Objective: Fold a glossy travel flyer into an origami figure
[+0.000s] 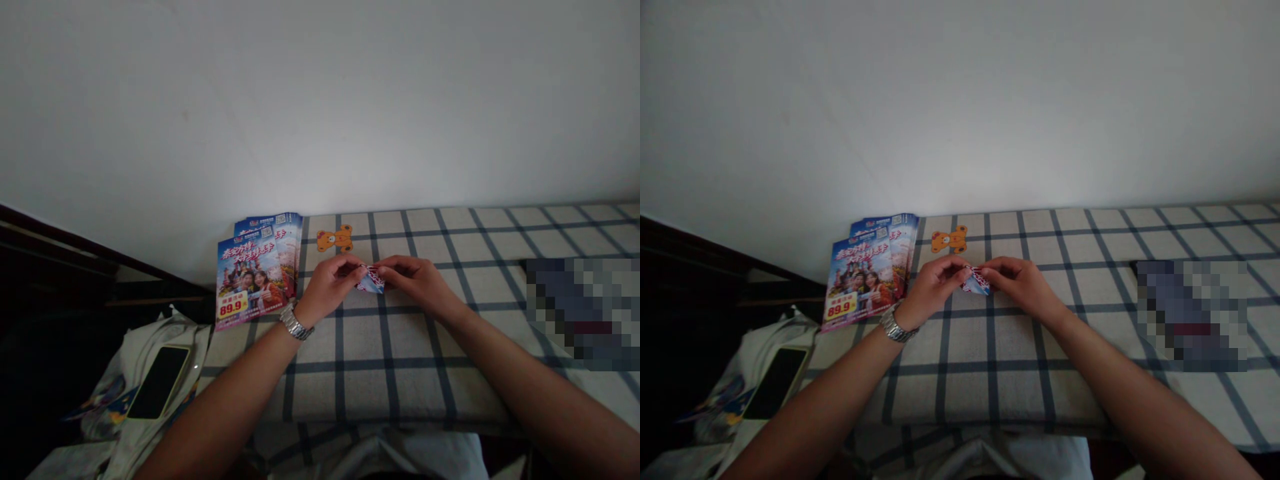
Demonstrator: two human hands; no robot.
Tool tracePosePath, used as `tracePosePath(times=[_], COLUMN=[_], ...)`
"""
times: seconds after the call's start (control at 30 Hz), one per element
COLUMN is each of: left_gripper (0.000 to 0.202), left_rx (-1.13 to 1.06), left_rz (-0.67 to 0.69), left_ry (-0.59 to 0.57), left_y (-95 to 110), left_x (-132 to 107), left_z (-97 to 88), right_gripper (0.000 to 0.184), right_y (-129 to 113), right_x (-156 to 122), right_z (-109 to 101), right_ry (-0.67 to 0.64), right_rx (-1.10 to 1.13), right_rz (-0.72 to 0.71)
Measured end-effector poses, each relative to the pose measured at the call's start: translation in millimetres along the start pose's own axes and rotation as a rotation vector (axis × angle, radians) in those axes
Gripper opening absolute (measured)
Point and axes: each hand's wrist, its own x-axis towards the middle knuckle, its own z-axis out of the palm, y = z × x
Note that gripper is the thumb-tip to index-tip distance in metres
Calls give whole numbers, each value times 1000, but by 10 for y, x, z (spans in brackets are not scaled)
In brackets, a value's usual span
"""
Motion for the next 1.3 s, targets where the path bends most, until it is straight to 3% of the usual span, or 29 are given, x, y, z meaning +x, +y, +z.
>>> tracePosePath(times=[0.27, 0.7, 1.0, 1.3], left_gripper=[20, 17, 16, 20], left_rx=[-1, 53, 134, 116], left_rz=[-13, 3, -3, 32], left_ry=[28, 14, -73, -86], left_y=[9, -10, 17, 28], left_x=[10, -13, -38, -30], left_z=[-19, 21, 15, 9], right_gripper=[37, 36, 27, 33], right_y=[52, 36, -10, -9], right_x=[-4, -12, -35, -28], right_z=[-26, -44, -50, -43], right_ry=[-18, -25, -12, 16], right_rx=[36, -220, -311, -302], right_rz=[24, -79, -135, -126])
